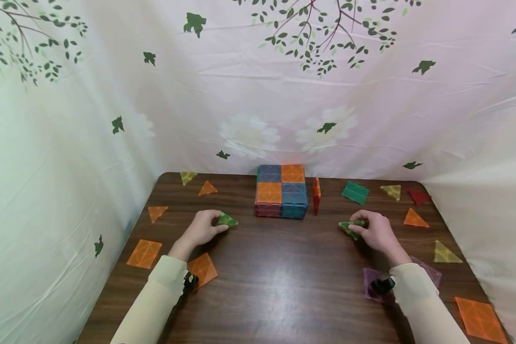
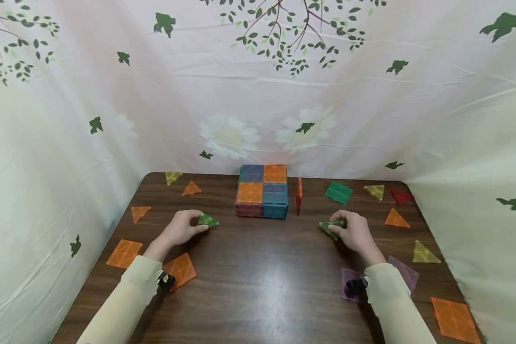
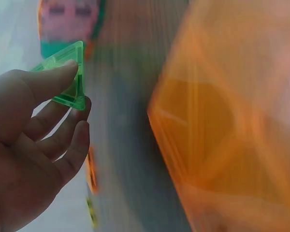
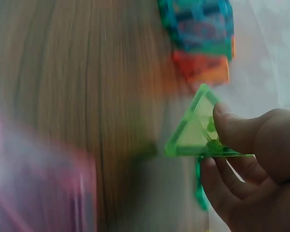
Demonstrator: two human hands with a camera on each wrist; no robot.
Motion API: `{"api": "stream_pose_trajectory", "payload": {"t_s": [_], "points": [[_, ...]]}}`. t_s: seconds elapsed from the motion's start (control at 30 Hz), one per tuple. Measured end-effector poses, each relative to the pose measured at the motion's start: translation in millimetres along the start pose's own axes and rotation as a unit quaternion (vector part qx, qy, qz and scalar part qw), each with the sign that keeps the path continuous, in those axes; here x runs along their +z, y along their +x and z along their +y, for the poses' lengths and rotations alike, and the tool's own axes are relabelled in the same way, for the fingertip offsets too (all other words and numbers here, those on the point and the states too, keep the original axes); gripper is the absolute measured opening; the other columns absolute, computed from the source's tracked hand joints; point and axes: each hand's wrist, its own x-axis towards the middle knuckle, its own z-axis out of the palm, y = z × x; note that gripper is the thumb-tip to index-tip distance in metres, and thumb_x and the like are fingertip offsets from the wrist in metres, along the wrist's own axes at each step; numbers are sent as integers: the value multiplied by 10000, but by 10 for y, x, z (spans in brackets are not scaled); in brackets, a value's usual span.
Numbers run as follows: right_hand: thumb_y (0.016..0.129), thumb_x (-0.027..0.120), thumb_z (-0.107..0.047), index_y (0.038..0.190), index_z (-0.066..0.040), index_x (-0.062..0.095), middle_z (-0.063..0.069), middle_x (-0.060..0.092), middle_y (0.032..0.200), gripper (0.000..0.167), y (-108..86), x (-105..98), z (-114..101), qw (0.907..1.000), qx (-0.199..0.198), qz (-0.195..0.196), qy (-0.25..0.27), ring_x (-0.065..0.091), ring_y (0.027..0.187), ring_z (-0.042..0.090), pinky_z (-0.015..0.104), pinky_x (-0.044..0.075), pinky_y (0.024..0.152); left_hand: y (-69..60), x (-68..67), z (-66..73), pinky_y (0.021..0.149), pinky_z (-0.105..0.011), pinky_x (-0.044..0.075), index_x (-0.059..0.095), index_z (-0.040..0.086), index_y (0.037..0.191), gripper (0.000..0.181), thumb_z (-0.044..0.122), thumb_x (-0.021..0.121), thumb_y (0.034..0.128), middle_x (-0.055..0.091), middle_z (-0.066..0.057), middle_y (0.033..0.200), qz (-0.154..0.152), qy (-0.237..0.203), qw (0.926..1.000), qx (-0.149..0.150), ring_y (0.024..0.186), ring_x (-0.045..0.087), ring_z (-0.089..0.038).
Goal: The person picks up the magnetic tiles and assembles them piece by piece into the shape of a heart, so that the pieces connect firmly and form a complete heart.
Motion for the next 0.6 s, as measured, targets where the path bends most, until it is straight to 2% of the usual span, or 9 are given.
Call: {"api": "stream_pose_trajectory", "payload": {"t_s": [0.13,0.3,0.47,0.6], "points": [[930,820,-137,1051,-118,759,76,761,990,137,16,125,-176,9993,-256,-106,239,661,818,224,415,536,725,41,137,249,681,-310,456,695,169,856,152,190,823,935,646,67,804,-99,-118,9993,336,704,511,-110],[936,801,-88,1099,-98,781,95,751,1075,165,8,313,-357,9965,-649,-235,467,702,962,288,508,568,828,59,350,480,688,-295,477,727,153,899,109,182,827,930,666,62,837,-314,-61,9971,691,728,530,-92],[925,804,-52,1072,-125,772,42,731,1059,167,-12,492,-496,9920,-996,-317,704,685,955,239,484,572,836,88,530,672,673,-271,430,707,153,886,132,192,821,939,604,80,793,-567,20,9936,976,713,471,-76],[912,813,-42,1057,-152,763,-4,730,1032,189,-15,591,-600,9883,-1150,-386,923,672,918,193,453,570,814,128,620,800,657,-262,368,658,164,854,186,215,807,954,526,72,750,-675,82,9920,1068,693,405,-82]]}}
